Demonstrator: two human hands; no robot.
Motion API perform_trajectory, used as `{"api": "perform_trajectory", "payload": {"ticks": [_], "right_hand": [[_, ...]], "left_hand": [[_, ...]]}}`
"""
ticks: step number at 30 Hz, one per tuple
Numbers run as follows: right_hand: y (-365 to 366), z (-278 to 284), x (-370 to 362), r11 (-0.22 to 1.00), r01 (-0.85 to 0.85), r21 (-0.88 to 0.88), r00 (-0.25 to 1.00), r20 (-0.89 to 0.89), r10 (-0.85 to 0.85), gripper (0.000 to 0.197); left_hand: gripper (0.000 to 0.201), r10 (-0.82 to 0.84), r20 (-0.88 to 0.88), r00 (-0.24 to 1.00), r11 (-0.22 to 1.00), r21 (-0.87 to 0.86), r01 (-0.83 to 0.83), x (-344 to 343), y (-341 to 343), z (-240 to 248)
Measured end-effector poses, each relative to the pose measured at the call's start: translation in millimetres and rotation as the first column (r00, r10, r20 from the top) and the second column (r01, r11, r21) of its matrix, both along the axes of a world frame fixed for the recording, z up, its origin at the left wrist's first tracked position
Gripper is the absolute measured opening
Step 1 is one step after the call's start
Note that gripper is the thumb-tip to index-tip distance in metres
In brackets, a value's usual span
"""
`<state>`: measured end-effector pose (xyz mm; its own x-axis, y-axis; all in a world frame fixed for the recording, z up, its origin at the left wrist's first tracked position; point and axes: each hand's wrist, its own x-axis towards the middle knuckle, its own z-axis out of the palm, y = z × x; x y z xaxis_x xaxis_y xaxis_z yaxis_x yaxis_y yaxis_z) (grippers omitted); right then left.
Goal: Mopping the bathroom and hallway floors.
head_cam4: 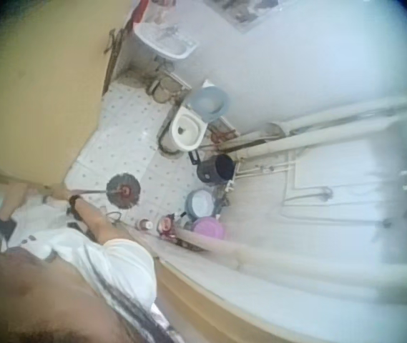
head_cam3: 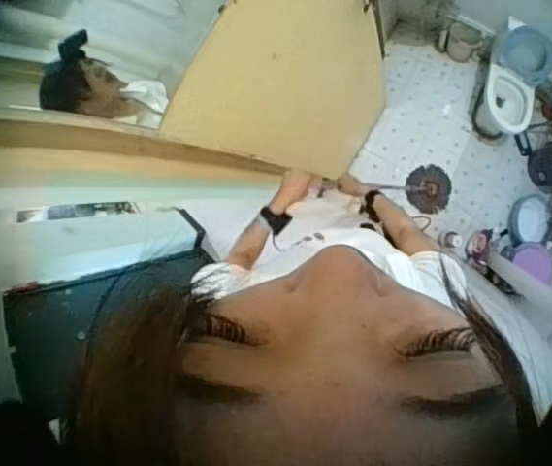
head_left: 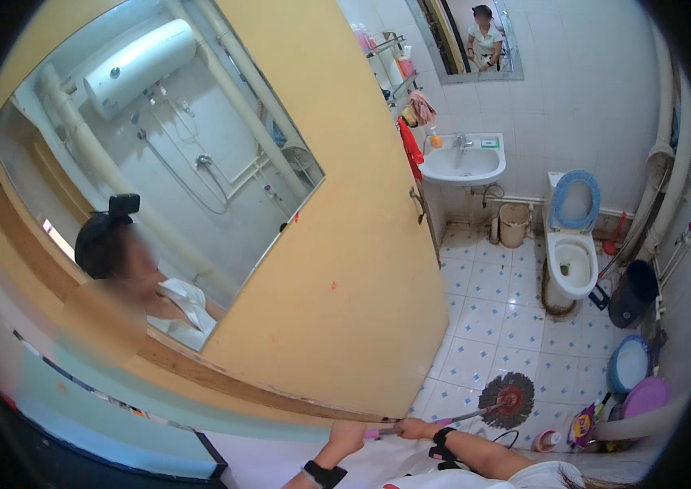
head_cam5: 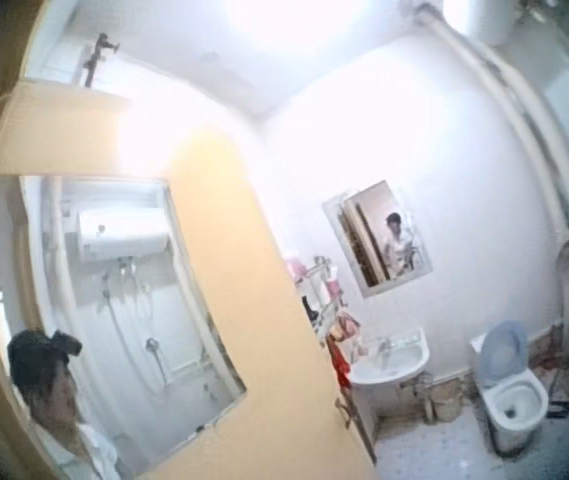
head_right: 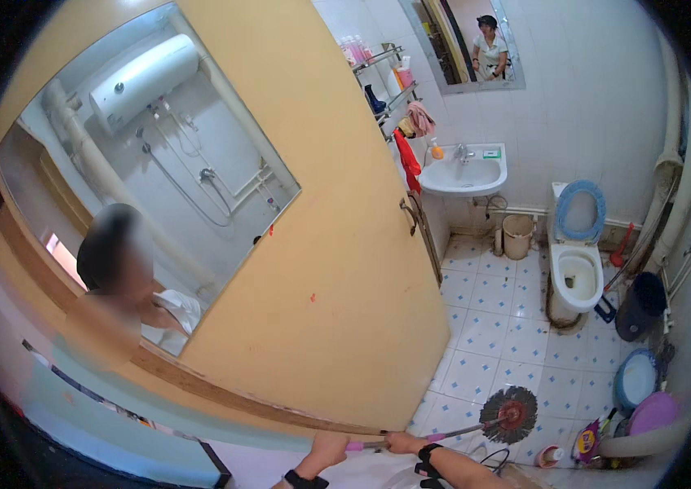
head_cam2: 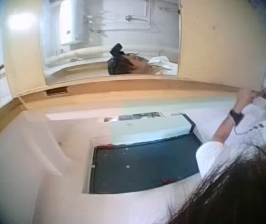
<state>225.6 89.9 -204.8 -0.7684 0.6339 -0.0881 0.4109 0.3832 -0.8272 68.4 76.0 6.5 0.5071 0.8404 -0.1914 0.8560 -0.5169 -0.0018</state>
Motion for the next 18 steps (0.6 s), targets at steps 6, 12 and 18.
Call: {"api": "perform_trajectory", "payload": {"ticks": [6, 12, 18], "right_hand": [[12, -6, 142, 0.956, 0.293, 0.018, 0.929, 0.232, -0.289, 0.018], [-71, -48, 226, 0.921, 0.387, -0.034, 0.735, 0.614, -0.286, 0.022], [-113, -57, 197, 0.867, 0.487, -0.106, 0.708, 0.629, -0.321, 0.022]], "left_hand": [[0.01, -0.135, 0.073, 0.988, 0.976, -0.161, 0.145, 121, 36, -57], [0.011, -0.322, 0.175, 0.93, 0.878, -0.311, 0.363, 199, -33, -108], [0.007, -0.316, 0.265, 0.911, 0.866, -0.311, 0.392, 169, -61, -127]]}}
